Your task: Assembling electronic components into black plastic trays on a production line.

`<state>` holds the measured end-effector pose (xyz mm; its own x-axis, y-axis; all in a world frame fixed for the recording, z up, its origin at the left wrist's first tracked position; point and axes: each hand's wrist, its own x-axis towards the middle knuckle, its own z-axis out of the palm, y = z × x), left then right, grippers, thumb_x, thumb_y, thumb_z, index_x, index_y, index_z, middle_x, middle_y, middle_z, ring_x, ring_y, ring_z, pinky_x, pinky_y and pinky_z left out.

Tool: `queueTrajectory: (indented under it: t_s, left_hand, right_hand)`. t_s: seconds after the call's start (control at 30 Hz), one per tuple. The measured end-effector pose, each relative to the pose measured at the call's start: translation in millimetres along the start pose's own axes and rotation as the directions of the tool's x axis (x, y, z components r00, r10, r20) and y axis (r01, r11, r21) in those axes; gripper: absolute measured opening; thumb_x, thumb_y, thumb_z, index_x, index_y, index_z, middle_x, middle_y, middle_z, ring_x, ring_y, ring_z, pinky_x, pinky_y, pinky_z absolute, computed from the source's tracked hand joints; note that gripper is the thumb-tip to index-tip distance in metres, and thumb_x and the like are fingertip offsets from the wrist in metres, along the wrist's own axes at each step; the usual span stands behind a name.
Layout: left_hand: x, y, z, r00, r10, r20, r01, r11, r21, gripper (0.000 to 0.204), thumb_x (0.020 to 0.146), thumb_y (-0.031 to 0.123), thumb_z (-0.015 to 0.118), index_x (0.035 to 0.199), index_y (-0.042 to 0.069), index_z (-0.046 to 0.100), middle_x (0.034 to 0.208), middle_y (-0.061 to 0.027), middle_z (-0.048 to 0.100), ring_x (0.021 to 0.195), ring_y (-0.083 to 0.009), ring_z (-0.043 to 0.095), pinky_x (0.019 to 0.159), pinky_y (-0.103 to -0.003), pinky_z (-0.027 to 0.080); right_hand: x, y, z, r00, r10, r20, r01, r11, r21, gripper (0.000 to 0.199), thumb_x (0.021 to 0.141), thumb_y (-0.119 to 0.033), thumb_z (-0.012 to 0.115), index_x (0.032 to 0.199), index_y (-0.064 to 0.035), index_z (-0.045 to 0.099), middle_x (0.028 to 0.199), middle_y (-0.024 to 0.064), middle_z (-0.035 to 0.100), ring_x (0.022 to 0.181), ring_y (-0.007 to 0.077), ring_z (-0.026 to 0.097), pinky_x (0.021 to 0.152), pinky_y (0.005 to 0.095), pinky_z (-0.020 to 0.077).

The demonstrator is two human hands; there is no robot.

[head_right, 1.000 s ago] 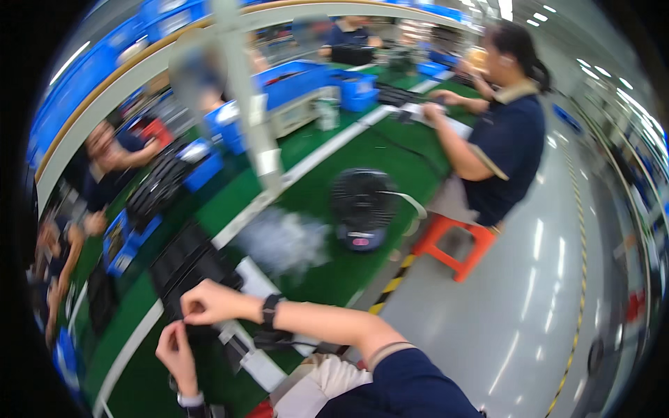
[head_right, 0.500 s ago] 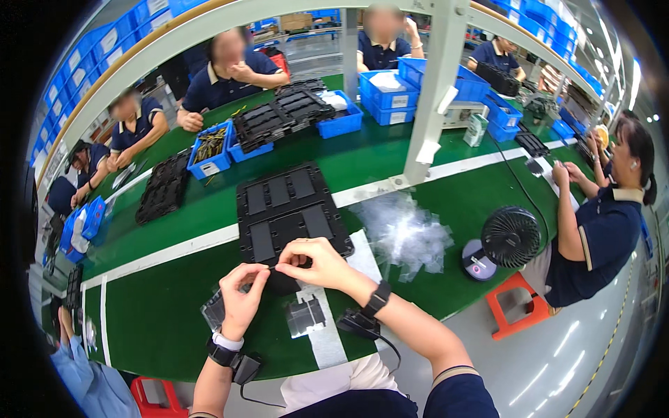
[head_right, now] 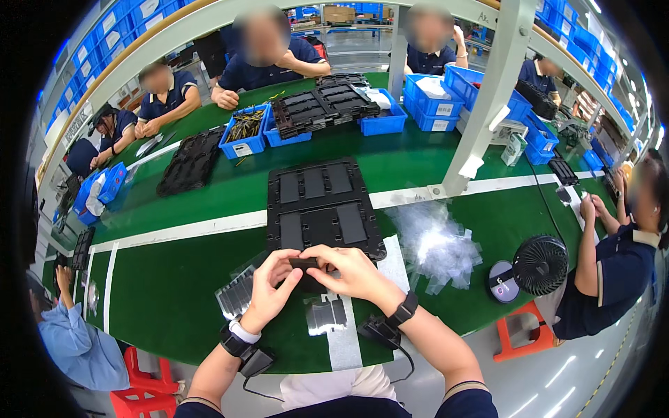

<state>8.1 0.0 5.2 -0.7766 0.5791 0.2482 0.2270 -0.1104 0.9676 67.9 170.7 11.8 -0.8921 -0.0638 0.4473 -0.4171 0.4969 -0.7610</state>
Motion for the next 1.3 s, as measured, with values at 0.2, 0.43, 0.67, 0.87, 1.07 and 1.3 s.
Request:
queueTrajectory:
  t_s: [0.2, 0.43, 0.67, 0.87, 1.07, 1.3]
  left_hand:
    - [-2.2, -14.5, -4.0, 0.930, -0.130, 0.343, 0.202, 0.963, -0.181, 0.030, 0.093, 0.022, 0.043, 0.111, -0.002, 0.048, 0.082, -0.0087, 0.062, 0.074, -0.0120, 0.060, 0.068, -0.025, 0.048]
    - [-9.8, 3.5, 1.4, 0.944, -0.182, 0.274, 0.235, 0.957, -0.173, 0.032, 0.094, 0.024, 0.040, 0.108, -0.003, 0.050, 0.074, -0.0087, 0.061, 0.062, -0.0116, 0.059, 0.055, -0.023, 0.048]
    - [-11.6, 5.2, 3.0, 0.941, -0.177, 0.287, 0.242, 0.947, -0.211, 0.035, 0.094, 0.030, 0.038, 0.105, -0.001, 0.049, 0.069, -0.0070, 0.059, 0.053, -0.0088, 0.055, 0.050, -0.021, 0.045]
    - [-10.1, 2.8, -2.0, 0.878, -0.165, 0.449, 0.316, 0.904, -0.286, 0.038, 0.094, 0.036, 0.033, 0.099, 0.002, 0.048, 0.068, -0.0066, 0.059, 0.050, -0.0099, 0.054, 0.049, -0.021, 0.044]
    - [-10.2, 5.9, -2.4, 0.851, -0.204, 0.485, 0.371, 0.886, -0.279, 0.033, 0.095, 0.031, 0.033, 0.097, 0.000, 0.047, 0.067, -0.0079, 0.060, 0.049, -0.0090, 0.053, 0.048, -0.020, 0.043]
    - [-11.8, 5.4, -3.7, 0.841, -0.206, 0.501, 0.373, 0.890, -0.261, 0.034, 0.095, 0.033, 0.032, 0.096, 0.002, 0.046, 0.067, -0.0082, 0.060, 0.048, -0.0099, 0.053, 0.048, -0.021, 0.043]
  right_hand:
    - [2.5, -11.2, 1.9, 0.982, 0.081, -0.170, -0.048, 0.981, 0.187, 0.035, 0.075, -0.003, 0.062, 0.110, -0.0039, 0.055, 0.055, 0.0013, 0.055, 0.052, 0.0055, 0.053, 0.056, 0.0203, 0.0438]
    - [-3.1, -1.6, 4.5, 0.982, 0.162, -0.098, -0.119, 0.931, 0.344, 0.033, 0.075, 0.001, 0.064, 0.107, 0.0008, 0.056, 0.083, 0.0052, 0.062, 0.066, 0.0067, 0.058, 0.061, 0.0189, 0.0453]
    - [-3.6, 3.2, 8.9, 0.985, 0.162, -0.065, -0.094, 0.804, 0.588, 0.030, 0.078, -0.004, 0.061, 0.107, -0.0013, 0.055, 0.092, 0.0073, 0.059, 0.082, 0.0129, 0.057, 0.077, 0.0277, 0.0443]
    - [-0.6, 7.7, 5.1, 0.986, 0.084, 0.142, -0.164, 0.467, 0.869, 0.029, 0.082, -0.022, 0.059, 0.104, -0.0046, 0.051, 0.115, 0.0211, 0.052, 0.110, 0.0256, 0.049, 0.095, 0.0400, 0.0352]
    - [-2.0, 12.0, 0.9, 0.987, 0.077, 0.141, -0.161, 0.506, 0.848, 0.030, 0.080, -0.025, 0.063, 0.100, -0.0064, 0.051, 0.113, 0.0206, 0.054, 0.107, 0.0256, 0.051, 0.094, 0.0393, 0.0364]
    - [-1.6, 11.9, 0.5, 0.987, 0.064, 0.149, -0.160, 0.532, 0.831, 0.030, 0.079, -0.023, 0.064, 0.100, -0.0056, 0.051, 0.111, 0.0203, 0.055, 0.106, 0.0253, 0.052, 0.093, 0.0382, 0.0382]
